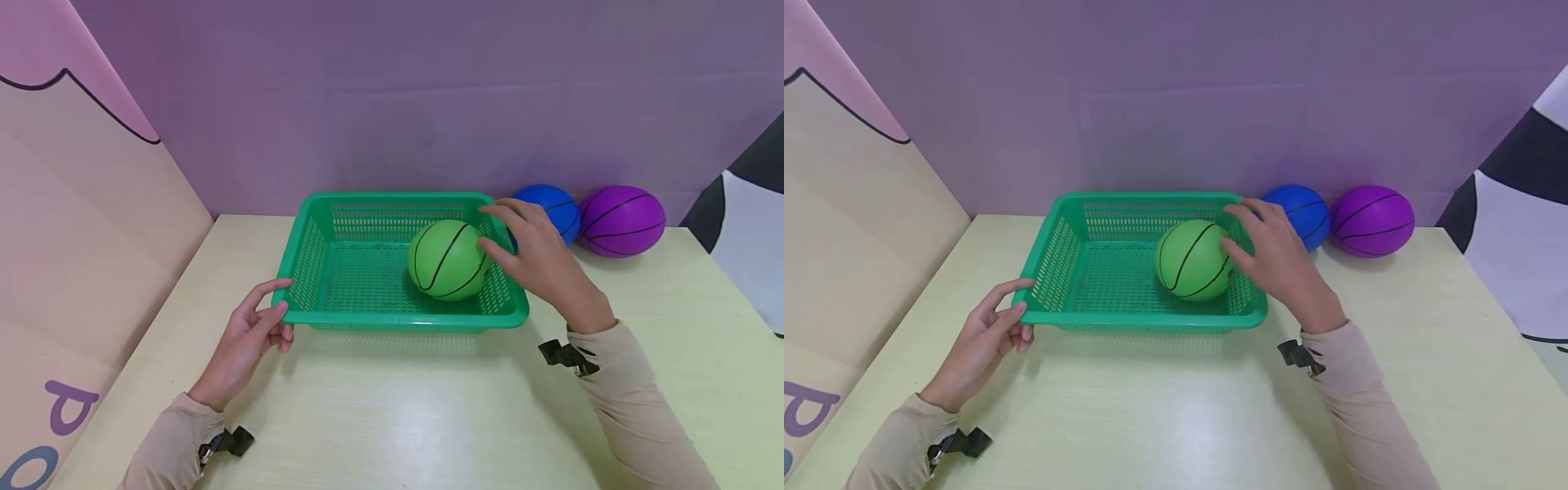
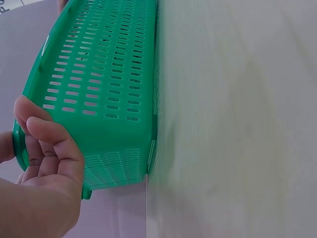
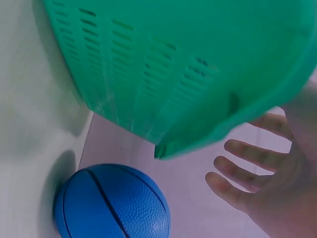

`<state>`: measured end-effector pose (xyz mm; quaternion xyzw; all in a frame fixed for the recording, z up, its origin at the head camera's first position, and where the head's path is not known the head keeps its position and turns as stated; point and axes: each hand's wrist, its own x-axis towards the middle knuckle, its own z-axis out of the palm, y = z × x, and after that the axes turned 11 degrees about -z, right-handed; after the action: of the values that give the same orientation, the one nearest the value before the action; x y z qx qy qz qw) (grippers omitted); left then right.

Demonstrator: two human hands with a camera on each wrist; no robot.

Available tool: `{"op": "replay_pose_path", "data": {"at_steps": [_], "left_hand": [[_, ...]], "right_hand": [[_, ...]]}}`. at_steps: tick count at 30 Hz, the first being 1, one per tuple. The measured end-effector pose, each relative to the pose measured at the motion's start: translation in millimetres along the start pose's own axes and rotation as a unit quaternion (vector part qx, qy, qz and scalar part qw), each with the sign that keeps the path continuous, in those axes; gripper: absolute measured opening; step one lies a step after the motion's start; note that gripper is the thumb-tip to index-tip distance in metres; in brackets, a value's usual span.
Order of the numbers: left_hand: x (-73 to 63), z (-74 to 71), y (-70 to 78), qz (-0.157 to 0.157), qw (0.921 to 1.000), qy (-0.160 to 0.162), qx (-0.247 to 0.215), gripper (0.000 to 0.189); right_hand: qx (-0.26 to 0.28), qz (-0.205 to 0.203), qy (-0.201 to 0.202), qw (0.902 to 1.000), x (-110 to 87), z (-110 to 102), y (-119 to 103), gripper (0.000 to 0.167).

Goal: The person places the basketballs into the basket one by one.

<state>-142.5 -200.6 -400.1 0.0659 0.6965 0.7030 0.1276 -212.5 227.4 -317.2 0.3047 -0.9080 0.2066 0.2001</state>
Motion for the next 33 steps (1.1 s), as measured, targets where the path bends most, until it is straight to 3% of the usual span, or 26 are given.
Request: {"op": "replay_pose_path", "data": {"at_steps": [22,33], "left_hand": [[-0.3,-6.5,-0.7,0.009,0.9999,-0.007,-0.007,0.048],[0.3,-5.6,0.1,0.009,0.9998,-0.013,-0.014,0.047]], "right_hand": [[-0.002,0.079,0.031,0.9964,-8.9,-19,50,0.049],[0.007,0.112,0.071,0.9912,-21.8,-29,77,0.049]]}}
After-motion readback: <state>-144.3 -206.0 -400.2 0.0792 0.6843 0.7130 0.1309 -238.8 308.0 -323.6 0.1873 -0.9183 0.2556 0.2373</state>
